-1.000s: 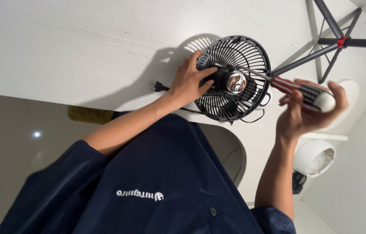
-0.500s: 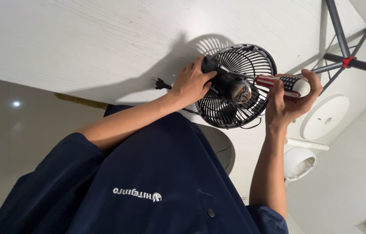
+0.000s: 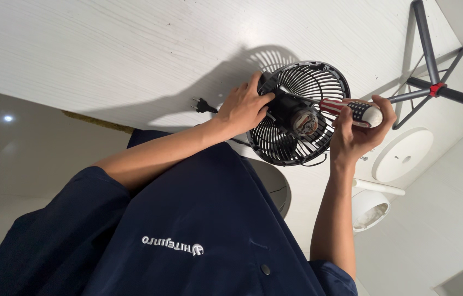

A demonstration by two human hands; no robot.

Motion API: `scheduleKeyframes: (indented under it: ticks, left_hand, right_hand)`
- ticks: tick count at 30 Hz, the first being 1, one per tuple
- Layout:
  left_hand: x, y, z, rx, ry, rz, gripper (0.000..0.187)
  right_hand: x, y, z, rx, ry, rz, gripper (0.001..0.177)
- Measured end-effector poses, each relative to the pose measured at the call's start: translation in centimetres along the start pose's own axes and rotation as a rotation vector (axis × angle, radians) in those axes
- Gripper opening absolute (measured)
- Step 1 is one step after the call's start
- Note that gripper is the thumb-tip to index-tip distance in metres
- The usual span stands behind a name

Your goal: The person assembles a small electric fan on a white table. They use a screwdriver to tighten screws on the fan's motor housing and cage, handling screws and the fan components by hand.

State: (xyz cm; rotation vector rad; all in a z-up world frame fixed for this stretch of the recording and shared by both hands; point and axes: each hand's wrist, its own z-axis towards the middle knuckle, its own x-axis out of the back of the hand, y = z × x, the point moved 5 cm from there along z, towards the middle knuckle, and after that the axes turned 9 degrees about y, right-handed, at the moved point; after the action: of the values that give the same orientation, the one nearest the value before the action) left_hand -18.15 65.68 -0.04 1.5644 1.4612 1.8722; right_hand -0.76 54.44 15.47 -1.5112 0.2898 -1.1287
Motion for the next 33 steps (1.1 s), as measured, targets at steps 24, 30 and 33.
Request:
scheduleKeyframes:
  ticks: [24,30,33]
  left_hand:
    - [1.7,0.5,0.3,0.009,0.178,-0.077,0.111]
    - [0.1,-0.6,0.8,0.005,0.201,-0.082,0.106]
    - [-0.6,-1.3,0.7,0.076,0.105,-0.157,0.098]
  right_hand:
    - [-4.0,-7.2,1.5,0.141,-0.091,-0.341,0.041]
    - [-4.2,-8.3,1.2,0.19,-0.071,-0.406,0.039]
    - [-3.9,-8.5,1.1,0.27,-0.025,-0.51,0.035]
